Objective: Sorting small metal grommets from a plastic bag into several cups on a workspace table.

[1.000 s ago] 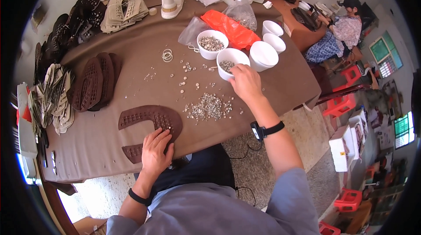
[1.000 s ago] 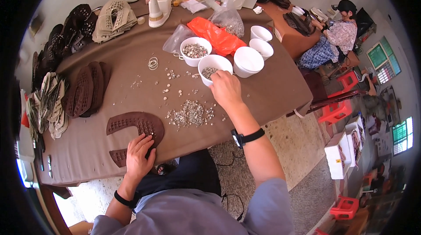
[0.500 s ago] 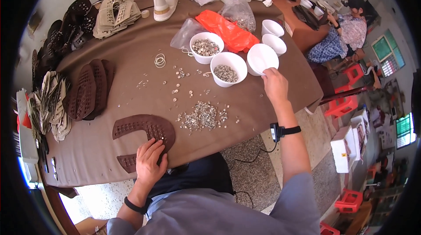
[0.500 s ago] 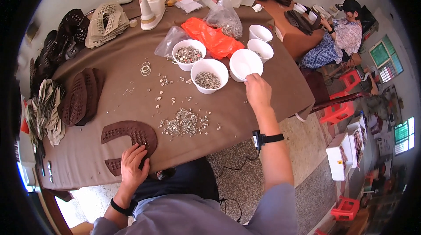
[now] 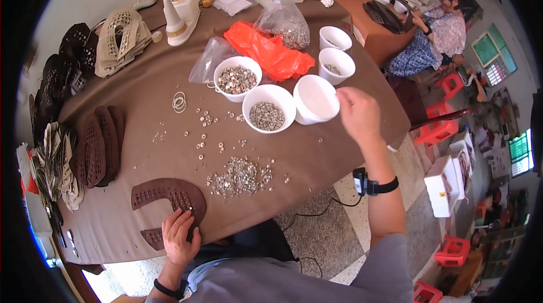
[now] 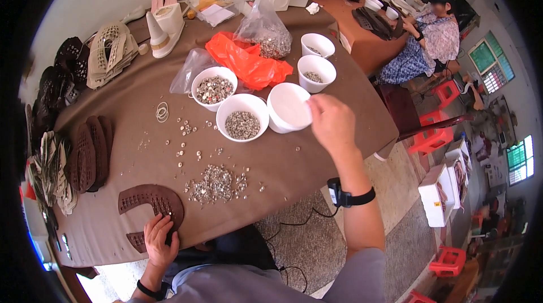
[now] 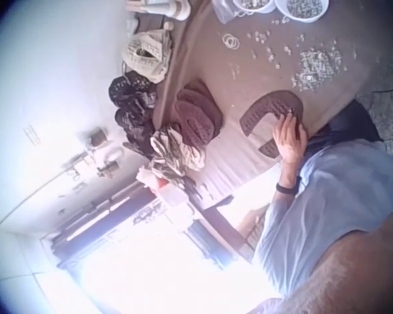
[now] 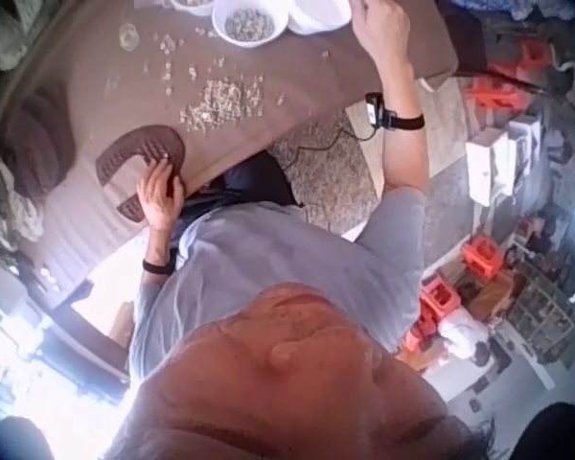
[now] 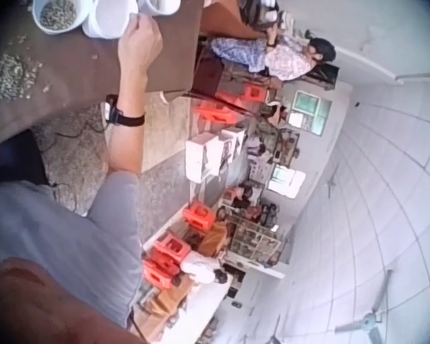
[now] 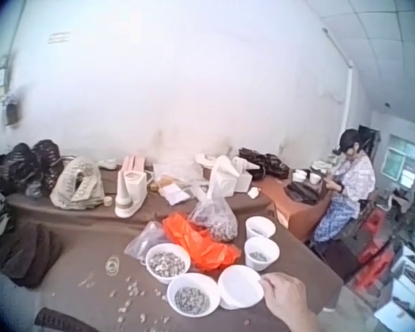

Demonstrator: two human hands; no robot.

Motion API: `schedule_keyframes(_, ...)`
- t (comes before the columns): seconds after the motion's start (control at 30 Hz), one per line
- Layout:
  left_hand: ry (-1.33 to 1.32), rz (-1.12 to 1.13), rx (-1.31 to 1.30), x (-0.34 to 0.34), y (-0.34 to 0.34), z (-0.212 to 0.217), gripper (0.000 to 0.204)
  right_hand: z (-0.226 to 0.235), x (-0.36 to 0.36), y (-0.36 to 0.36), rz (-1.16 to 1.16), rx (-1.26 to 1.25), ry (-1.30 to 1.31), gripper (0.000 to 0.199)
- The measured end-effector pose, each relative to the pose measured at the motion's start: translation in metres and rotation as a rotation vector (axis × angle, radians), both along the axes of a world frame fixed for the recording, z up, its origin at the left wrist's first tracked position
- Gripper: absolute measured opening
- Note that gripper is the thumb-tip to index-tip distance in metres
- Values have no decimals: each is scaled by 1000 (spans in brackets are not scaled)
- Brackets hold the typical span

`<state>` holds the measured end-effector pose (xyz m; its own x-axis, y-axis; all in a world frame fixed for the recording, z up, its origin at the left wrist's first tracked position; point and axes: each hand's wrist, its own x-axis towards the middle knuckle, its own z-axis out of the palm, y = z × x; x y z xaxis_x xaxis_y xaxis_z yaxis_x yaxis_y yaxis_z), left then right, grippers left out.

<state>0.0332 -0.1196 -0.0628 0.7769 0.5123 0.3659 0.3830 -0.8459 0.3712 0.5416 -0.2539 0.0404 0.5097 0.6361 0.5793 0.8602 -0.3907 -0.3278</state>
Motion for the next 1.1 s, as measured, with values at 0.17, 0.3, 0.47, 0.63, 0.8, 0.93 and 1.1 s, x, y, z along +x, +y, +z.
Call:
schedule_keyframes(0.17,15,1,18,1,0,-1,36,-1,111,5,-269,0,61,13)
schedule_keyframes(0.3,35,12,37,0,-1,-5,34,-21,182,33,-268,-3,174,17)
schedule_keyframes(0.47,72,35,52,-1,-2,-6,35,-39,241,85,-220,-137,370,42)
schedule_keyframes(0.63,78,34,65,0,0,-7,34,-61,276,100,-132,-164,572,63)
schedule_keyframes(0.8,94,32,61,3,1,-5,33,-64,278,102,-248,-352,435,66)
schedule_keyframes(0.93,98,26,61,3,1,-6,33,-56,265,96,-443,-327,254,64)
schedule_keyframes(1.1,88,20,70,1,-1,-7,34,-47,250,67,-540,-234,166,58)
